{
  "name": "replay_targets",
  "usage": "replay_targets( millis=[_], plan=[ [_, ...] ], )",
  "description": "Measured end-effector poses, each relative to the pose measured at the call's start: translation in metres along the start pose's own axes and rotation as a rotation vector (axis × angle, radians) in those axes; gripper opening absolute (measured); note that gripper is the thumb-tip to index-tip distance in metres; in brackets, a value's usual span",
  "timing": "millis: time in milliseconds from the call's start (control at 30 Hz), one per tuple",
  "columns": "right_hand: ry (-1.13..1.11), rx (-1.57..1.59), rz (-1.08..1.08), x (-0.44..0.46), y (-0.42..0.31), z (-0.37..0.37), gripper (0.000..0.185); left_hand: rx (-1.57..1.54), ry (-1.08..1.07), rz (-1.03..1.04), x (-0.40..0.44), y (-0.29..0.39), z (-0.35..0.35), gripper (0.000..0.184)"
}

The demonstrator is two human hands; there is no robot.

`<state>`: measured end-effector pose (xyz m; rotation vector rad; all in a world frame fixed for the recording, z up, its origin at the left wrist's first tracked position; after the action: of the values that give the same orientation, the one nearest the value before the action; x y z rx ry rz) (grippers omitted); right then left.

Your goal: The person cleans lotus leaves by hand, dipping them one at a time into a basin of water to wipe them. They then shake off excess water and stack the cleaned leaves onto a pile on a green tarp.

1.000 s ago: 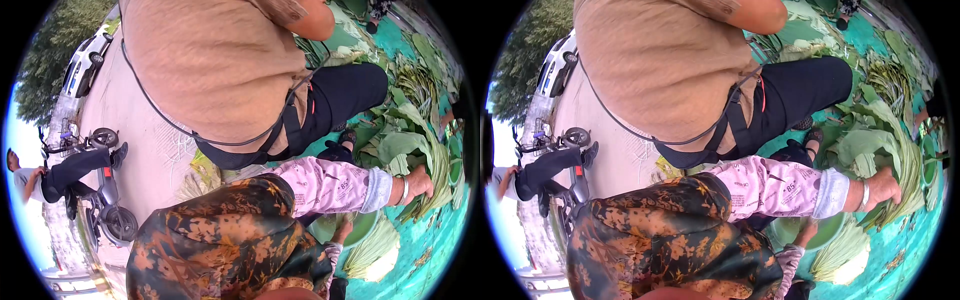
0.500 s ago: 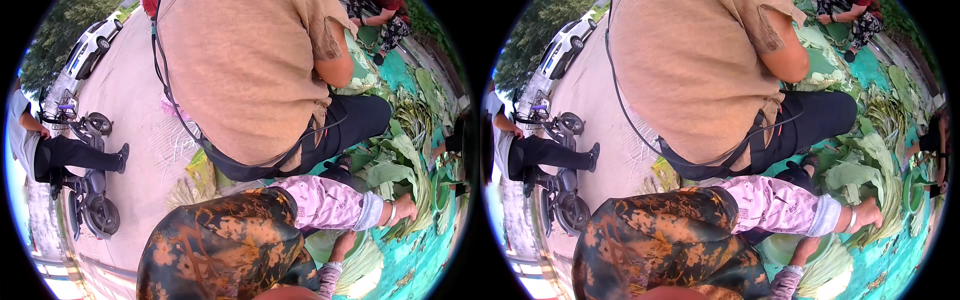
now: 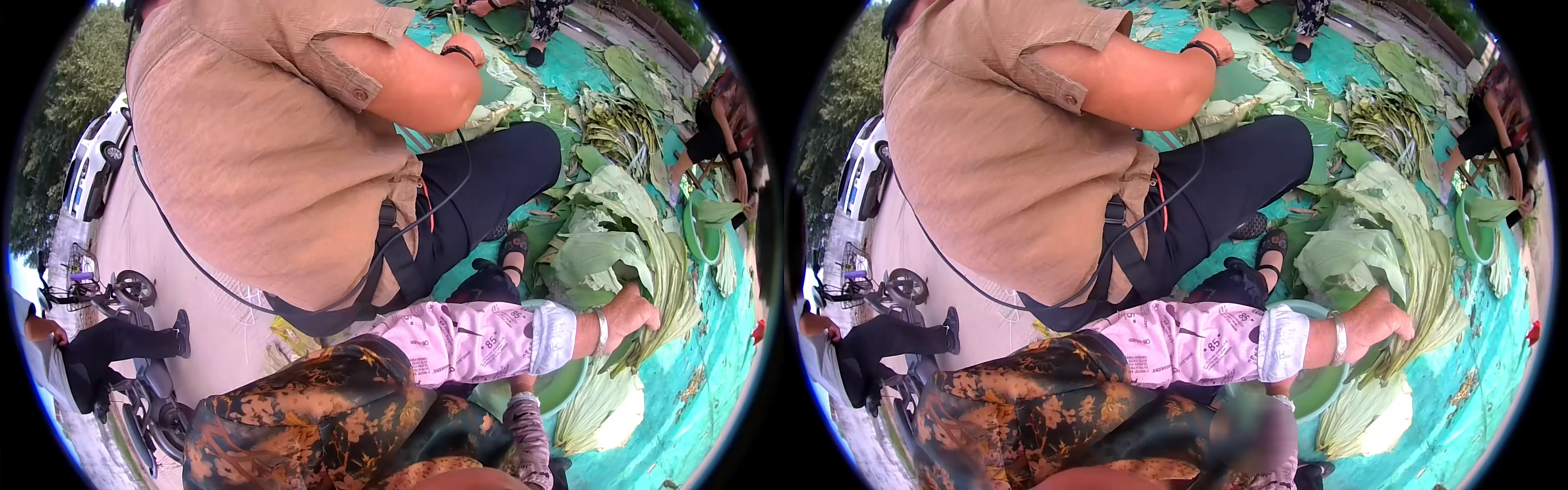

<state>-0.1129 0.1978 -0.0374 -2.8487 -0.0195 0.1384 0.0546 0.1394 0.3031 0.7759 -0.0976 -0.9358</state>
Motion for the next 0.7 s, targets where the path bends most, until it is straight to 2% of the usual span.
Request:
replay_targets(
  millis=[33, 67, 100, 133, 167, 200, 267, 333, 367, 400, 433, 467, 500, 533, 567, 633, 700],
  plan=[
    [-0.015, 0.014, 0.028, -0.003, -0.001, 0.002, 0.062, -0.026, -0.001, 0.005, 0.001, -0.002, -0.001, 0.045],
    [-0.127, 0.106, 0.121, -0.002, 0.002, 0.008, 0.064, -0.053, -0.006, 0.01, 0.002, -0.004, -0.001, 0.044],
    [-0.232, 0.186, 0.223, -0.003, 0.005, 0.014, 0.067, -0.038, -0.043, 0.029, 0.0, 0.001, 0.002, 0.038],
    [-0.338, 0.273, 0.329, -0.013, 0.008, 0.022, 0.07, -0.091, 0.007, 0.068, -0.003, 0.004, 0.001, 0.027],
    [-0.279, 0.303, 0.376, -0.014, 0.002, 0.0, 0.065, -0.049, -0.037, 0.036, -0.006, 0.006, 0.005, 0.03],
    [-0.482, 0.327, 0.473, -0.018, 0.01, 0.022, 0.05, -0.008, -0.084, 0.003, -0.005, 0.005, 0.006, 0.033],
    [-0.256, 0.673, 0.434, -0.03, 0.042, 0.061, 0.035, -0.066, -0.035, 0.077, 0.0, 0.002, 0.003, 0.028],
    [-0.049, 0.842, 0.465, -0.036, 0.055, 0.058, 0.026, -0.09, -0.038, 0.08, -0.003, 0.004, 0.005, 0.026],
    [-0.054, 1.054, 0.632, -0.04, 0.059, 0.06, 0.024, -0.063, -0.038, 0.025, 0.0, -0.004, 0.0, 0.022],
    [-0.035, 1.196, 0.585, -0.033, 0.054, 0.043, 0.023, 0.012, -0.039, -0.015, 0.003, -0.01, -0.009, 0.018],
    [-0.04, 1.414, 0.609, -0.027, 0.042, 0.016, 0.022, -0.063, -0.032, -0.075, 0.0, -0.011, -0.007, 0.018],
    [-0.058, 1.385, 0.643, -0.025, 0.042, -0.009, 0.027, -0.032, -0.078, -0.026, 0.005, -0.014, -0.012, 0.016],
    [-0.094, 1.24, 0.65, -0.023, 0.03, -0.067, 0.027, -0.058, -0.1, -0.055, 0.007, -0.018, -0.013, 0.016],
    [-0.011, 1.294, 0.603, -0.022, 0.023, -0.105, 0.027, -0.031, -0.036, -0.128, -0.004, -0.013, -0.012, 0.019],
    [-0.02, 1.267, 0.549, -0.022, 0.022, -0.132, 0.028, -0.032, -0.073, -0.067, -0.001, -0.01, -0.009, 0.023],
    [0.114, 1.299, 0.542, -0.028, 0.036, -0.156, 0.026, -0.083, -0.094, -0.121, 0.002, -0.015, -0.009, 0.028],
    [0.183, 1.439, 0.574, -0.029, 0.045, -0.153, 0.025, -0.072, -0.06, -0.103, -0.005, -0.008, -0.004, 0.023]
  ],
)
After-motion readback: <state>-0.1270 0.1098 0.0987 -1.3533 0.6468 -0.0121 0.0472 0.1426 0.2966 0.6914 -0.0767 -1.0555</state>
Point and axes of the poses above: each hand's wrist, its own x-axis towards the middle knuckle, its own z-axis out of the palm, y = z × x, the point moved 9 cm from there along x, towards the middle knuckle, and after that the axes turned 5 degrees about -y, right-handed, at the moved point
